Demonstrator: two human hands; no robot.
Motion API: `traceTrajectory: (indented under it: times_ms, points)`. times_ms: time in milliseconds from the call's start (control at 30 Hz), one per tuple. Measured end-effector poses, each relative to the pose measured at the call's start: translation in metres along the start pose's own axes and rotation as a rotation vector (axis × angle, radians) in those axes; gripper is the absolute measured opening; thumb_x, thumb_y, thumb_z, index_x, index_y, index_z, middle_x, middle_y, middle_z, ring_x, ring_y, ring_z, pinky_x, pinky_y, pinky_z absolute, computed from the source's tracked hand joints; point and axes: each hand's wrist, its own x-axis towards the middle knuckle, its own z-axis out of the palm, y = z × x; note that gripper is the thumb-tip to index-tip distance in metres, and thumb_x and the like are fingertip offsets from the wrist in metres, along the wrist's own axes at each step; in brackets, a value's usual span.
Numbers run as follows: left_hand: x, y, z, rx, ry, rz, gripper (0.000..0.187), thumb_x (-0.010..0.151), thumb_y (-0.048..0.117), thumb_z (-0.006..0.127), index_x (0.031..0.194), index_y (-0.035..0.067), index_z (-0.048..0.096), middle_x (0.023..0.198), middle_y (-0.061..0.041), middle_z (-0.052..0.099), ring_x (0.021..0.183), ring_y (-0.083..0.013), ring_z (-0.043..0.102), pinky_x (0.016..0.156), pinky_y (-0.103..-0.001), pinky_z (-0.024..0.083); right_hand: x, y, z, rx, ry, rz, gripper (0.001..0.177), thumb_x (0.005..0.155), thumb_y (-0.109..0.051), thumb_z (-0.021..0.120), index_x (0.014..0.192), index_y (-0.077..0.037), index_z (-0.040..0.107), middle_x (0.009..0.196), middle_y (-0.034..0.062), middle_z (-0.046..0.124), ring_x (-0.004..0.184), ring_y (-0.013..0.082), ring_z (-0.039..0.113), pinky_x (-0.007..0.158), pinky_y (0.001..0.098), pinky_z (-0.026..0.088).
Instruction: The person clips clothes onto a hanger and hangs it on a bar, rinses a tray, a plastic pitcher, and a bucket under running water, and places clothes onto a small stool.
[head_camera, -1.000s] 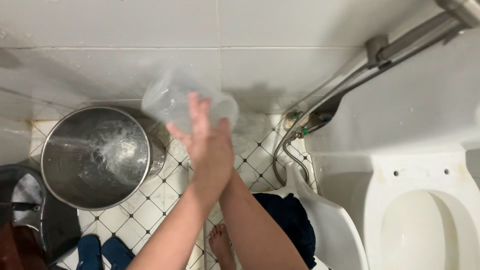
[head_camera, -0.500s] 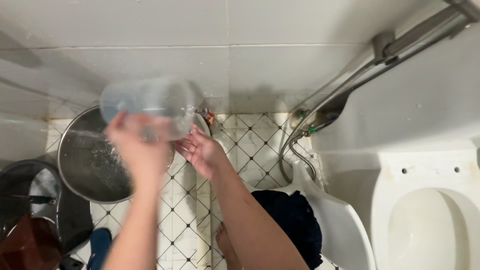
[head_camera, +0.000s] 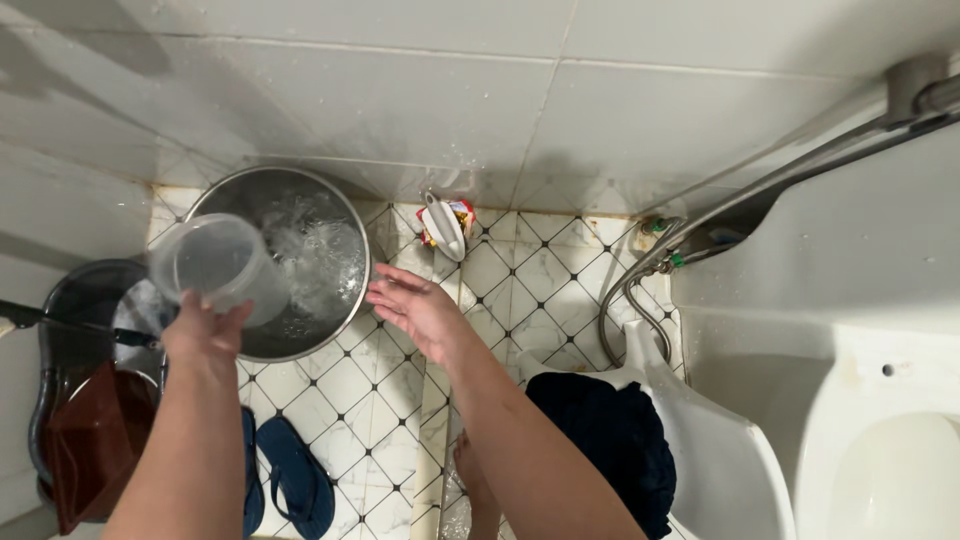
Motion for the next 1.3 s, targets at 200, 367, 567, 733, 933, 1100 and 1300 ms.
traceTrajectory:
  times_ms: [200, 367, 567, 733, 933, 1100, 1300]
  points:
    - [-0.051, -0.057, 0.012, 0.480, -0.105, 0.030, 0.040, 0.093, -0.003, 0.056, 0.132, 0.002, 0.061, 0.126, -0.015, 0.067, 0.099, -0.0278, 0.067, 0.076, -0.042, 0.052, 0.007, 0.027, -0.009, -0.198, 0.029, -0.152, 0.030, 0.092, -0.005, 0.071, 0.122, 0.000, 0.072, 0.114, 0.0099, 0.074, 0.103, 0.0169, 0.070, 0.096, 0.0300, 0.057]
    - [-0.118, -0.159, 0.042, 0.444, -0.358, 0.110, 0.019, 0.076, -0.006, 0.080, 0.094, -0.002, 0.076, 0.090, -0.008, 0.077, 0.079, -0.0151, 0.072, 0.071, -0.024, 0.061, -0.009, 0.029, -0.024, -0.494, 0.280, -0.231, 0.016, 0.085, -0.008, 0.080, 0.099, -0.002, 0.078, 0.092, 0.0097, 0.076, 0.077, 0.0187, 0.065, 0.069, 0.0337, 0.054]
    - [-0.242, -0.226, 0.104, 0.739, -0.655, 0.148, 0.020, 0.079, -0.005, 0.073, 0.094, 0.008, 0.069, 0.077, -0.007, 0.074, 0.064, -0.0123, 0.064, 0.056, -0.027, 0.050, -0.101, -0.022, -0.076, -1.040, 0.661, -0.441, 0.012, 0.080, -0.017, 0.079, 0.089, -0.010, 0.078, 0.086, 0.0086, 0.079, 0.080, 0.0223, 0.076, 0.074, 0.0340, 0.060]
    - [-0.375, -0.260, 0.153, 1.003, -0.978, 0.640, 0.017, 0.082, 0.014, 0.075, 0.094, 0.003, 0.072, 0.080, -0.020, 0.073, 0.074, -0.0364, 0.071, 0.062, -0.045, 0.054, -0.193, -0.072, -0.112, -1.199, 0.858, -0.337, 0.018, 0.075, -0.015, 0.078, 0.093, -0.013, 0.078, 0.090, 0.0100, 0.077, 0.086, 0.0283, 0.074, 0.080, 0.0409, 0.059]
    - [-0.520, -0.307, 0.172, 1.056, -1.424, 0.815, 0.028, 0.090, 0.009, 0.058, 0.116, 0.002, 0.067, 0.122, -0.022, 0.067, 0.113, -0.0418, 0.064, 0.093, -0.046, 0.053, -0.307, -0.089, -0.201, -1.631, 1.230, -0.154, 0.036, 0.081, -0.018, 0.069, 0.116, -0.011, 0.072, 0.124, 0.0149, 0.068, 0.117, 0.0374, 0.061, 0.100, 0.0439, 0.051]
    - [-0.548, -0.375, 0.184, 1.163, -1.553, 1.098, 0.040, 0.087, 0.009, 0.057, 0.127, 0.004, 0.062, 0.134, -0.015, 0.062, 0.128, -0.0370, 0.053, 0.097, -0.045, 0.047, -0.341, -0.079, -0.262, -1.489, 1.111, 0.164, 0.033, 0.099, -0.025, 0.054, 0.127, -0.011, 0.063, 0.125, 0.0172, 0.068, 0.123, 0.0334, 0.062, 0.104, 0.0451, 0.048]
    - [-0.539, -0.387, 0.192, 1.380, -1.573, 1.105, 0.031, 0.094, 0.015, 0.059, 0.121, 0.002, 0.064, 0.123, -0.015, 0.067, 0.116, -0.0340, 0.062, 0.100, -0.045, 0.050, -0.344, -0.073, -0.265, -1.451, 1.027, 0.123, 0.039, 0.095, -0.017, 0.053, 0.132, -0.017, 0.060, 0.130, 0.0140, 0.067, 0.121, 0.0349, 0.062, 0.100, 0.0470, 0.049]
